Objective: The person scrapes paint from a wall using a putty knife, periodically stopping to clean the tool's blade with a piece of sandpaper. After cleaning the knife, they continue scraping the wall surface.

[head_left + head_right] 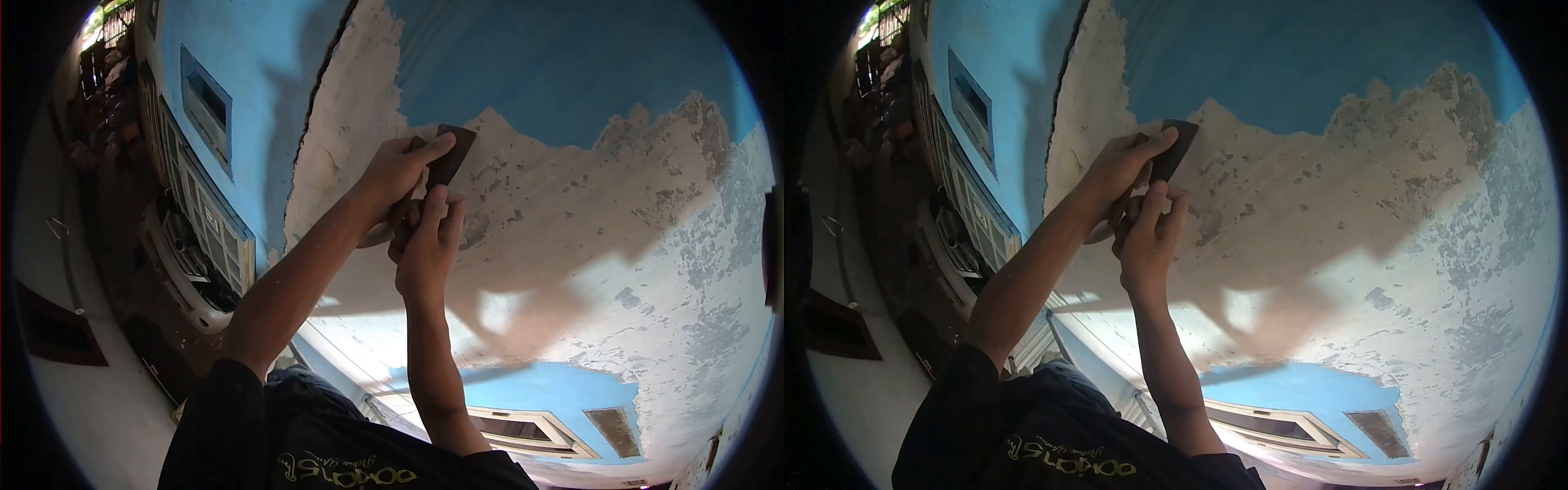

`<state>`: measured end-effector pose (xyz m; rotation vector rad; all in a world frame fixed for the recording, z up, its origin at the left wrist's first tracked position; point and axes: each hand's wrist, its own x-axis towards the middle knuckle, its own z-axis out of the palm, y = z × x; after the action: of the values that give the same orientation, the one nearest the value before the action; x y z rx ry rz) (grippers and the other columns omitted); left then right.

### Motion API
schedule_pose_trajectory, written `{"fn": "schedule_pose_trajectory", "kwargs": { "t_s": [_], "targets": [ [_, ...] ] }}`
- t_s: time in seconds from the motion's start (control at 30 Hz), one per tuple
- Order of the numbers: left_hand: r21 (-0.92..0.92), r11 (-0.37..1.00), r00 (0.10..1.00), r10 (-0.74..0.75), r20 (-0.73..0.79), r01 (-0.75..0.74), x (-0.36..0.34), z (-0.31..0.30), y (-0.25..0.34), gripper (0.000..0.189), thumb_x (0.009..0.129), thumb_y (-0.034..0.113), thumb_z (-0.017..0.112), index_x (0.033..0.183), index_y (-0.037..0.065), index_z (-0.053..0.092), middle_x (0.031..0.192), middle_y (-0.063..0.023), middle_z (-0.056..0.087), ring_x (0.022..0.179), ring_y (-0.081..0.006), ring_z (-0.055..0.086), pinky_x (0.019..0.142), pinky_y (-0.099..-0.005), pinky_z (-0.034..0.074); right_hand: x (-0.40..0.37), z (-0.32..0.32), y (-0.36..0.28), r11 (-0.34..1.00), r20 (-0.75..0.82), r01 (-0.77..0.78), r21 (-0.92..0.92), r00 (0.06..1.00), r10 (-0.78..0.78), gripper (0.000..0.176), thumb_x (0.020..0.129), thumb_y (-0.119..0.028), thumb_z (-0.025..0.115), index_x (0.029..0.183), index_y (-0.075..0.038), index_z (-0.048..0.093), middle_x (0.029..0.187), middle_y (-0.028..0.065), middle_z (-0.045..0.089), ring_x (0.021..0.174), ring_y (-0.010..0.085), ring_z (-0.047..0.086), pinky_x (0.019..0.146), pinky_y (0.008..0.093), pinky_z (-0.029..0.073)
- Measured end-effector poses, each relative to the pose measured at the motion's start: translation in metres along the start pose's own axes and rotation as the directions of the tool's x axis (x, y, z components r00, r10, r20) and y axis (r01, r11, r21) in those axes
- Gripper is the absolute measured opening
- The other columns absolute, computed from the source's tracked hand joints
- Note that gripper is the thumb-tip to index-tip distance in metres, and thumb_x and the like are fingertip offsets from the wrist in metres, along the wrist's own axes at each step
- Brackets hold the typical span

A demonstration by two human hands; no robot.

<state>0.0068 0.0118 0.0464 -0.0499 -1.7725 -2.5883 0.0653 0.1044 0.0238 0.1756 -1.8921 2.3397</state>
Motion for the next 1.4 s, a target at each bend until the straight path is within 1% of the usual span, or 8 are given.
{"fn": "schedule_pose_trajectory", "kwargs": {
  "t_s": [0.07,0.17,0.47,0.67,0.77,0.97,1.17,1.4],
  "targets": [
    [-0.068,0.997,0.999,0.029,0.026,-0.027,0.008,-0.003,-0.012,0.05,0.087,0.049,0.069,0.089,-0.001,0.061,0.063,-0.0039,0.053,0.038,-0.0119,0.049,0.029,-0.0253,0.039,-0.002,-0.002,0.001,1.0,-0.001,0.001,-0.018,1.0,-0.001,0.022,0.105,-0.039,0.042,0.103,-0.017,0.04,0.069,-0.0051,0.045,0.046,0.0005,0.036,0.037,0.0171,0.022],
    [0.027,0.999,1.0,0.03,0.005,-0.03,0.005,-0.002,-0.005,0.053,0.082,0.059,0.07,0.077,0.008,0.057,0.062,0.0005,0.046,0.046,-0.0088,0.044,0.037,-0.0244,0.031,0.0,-0.002,0.004,0.998,0.001,0.043,-0.048,0.999,-0.043,0.022,0.105,-0.039,0.042,0.103,-0.016,0.041,0.069,-0.005,0.045,0.046,0.0005,0.036,0.037,0.0168,0.023],
    [-0.022,1.0,1.0,-0.011,0.007,0.011,0.004,-0.003,0.001,0.052,0.083,0.058,0.07,0.08,0.008,0.058,0.061,0.0016,0.046,0.046,-0.0084,0.044,0.037,-0.0237,0.032,0.0,0.004,0.0,0.999,0.024,0.045,-0.028,0.999,-0.045,0.021,0.106,-0.036,0.042,0.103,-0.016,0.041,0.071,-0.0044,0.048,0.048,0.0003,0.036,0.039,0.0159,0.023],
    [-0.023,0.998,0.997,-0.049,0.052,0.05,0.001,-0.003,0.0,0.051,0.084,0.056,0.069,0.079,0.006,0.056,0.061,0.0011,0.047,0.036,-0.0089,0.042,0.028,-0.0247,0.033,-0.013,-0.01,0.005,0.974,0.084,-0.042,0.224,0.996,0.023,0.02,0.105,-0.033,0.044,0.116,-0.016,0.043,0.076,-0.0036,0.048,0.049,0.0004,0.035,0.039,0.0155,0.025],
    [-0.112,0.993,0.999,-0.021,0.03,0.025,0.002,0.0,-0.002,0.047,0.088,0.048,0.069,0.081,0.003,0.057,0.056,-0.0031,0.051,0.029,-0.014,0.044,0.023,-0.028,0.035,-0.004,-0.013,0.013,0.947,0.128,-0.052,0.318,0.992,0.011,0.032,0.106,-0.032,0.043,0.133,-0.017,0.041,0.076,-0.0035,0.047,0.049,0.0005,0.034,0.039,0.0158,0.025],
    [0.049,0.997,0.998,0.057,0.022,-0.058,0.007,-0.007,-0.015,0.045,0.087,0.05,0.069,0.08,0.007,0.057,0.061,0.0018,0.047,0.041,-0.0072,0.043,0.031,-0.0226,0.031,0.0,-0.009,0.023,0.977,0.143,0.051,0.208,0.986,-0.082,0.052,0.107,-0.035,0.038,0.154,-0.022,0.024,0.07,-0.0047,0.044,0.048,0.0008,0.033,0.035,0.0163,0.023],
    [-0.07,0.997,0.997,-0.04,0.066,0.044,0.002,-0.003,-0.006,0.044,0.086,0.05,0.07,0.082,0.007,0.062,0.063,0.0035,0.047,0.05,-0.0059,0.042,0.043,-0.0222,0.031,-0.002,-0.001,0.007,0.994,0.041,0.03,0.102,0.999,-0.034,0.051,0.107,-0.034,0.037,0.155,-0.021,0.024,0.061,-0.0058,0.039,0.046,0.0005,0.031,0.034,0.0172,0.022],
    [-0.083,0.996,0.998,0.018,0.057,-0.013,0.012,0.003,-0.017,0.045,0.087,0.049,0.069,0.089,0.004,0.067,0.071,0.0006,0.056,0.062,-0.0063,0.044,0.053,-0.022,0.035,0.001,-0.008,0.01,0.993,0.117,0.113,0.045,0.986,-0.118,0.053,0.108,-0.032,0.032,0.157,-0.019,0.016,0.06,-0.0068,0.035,0.047,0.0007,0.034,0.037,0.0173,0.025]
  ]
}}
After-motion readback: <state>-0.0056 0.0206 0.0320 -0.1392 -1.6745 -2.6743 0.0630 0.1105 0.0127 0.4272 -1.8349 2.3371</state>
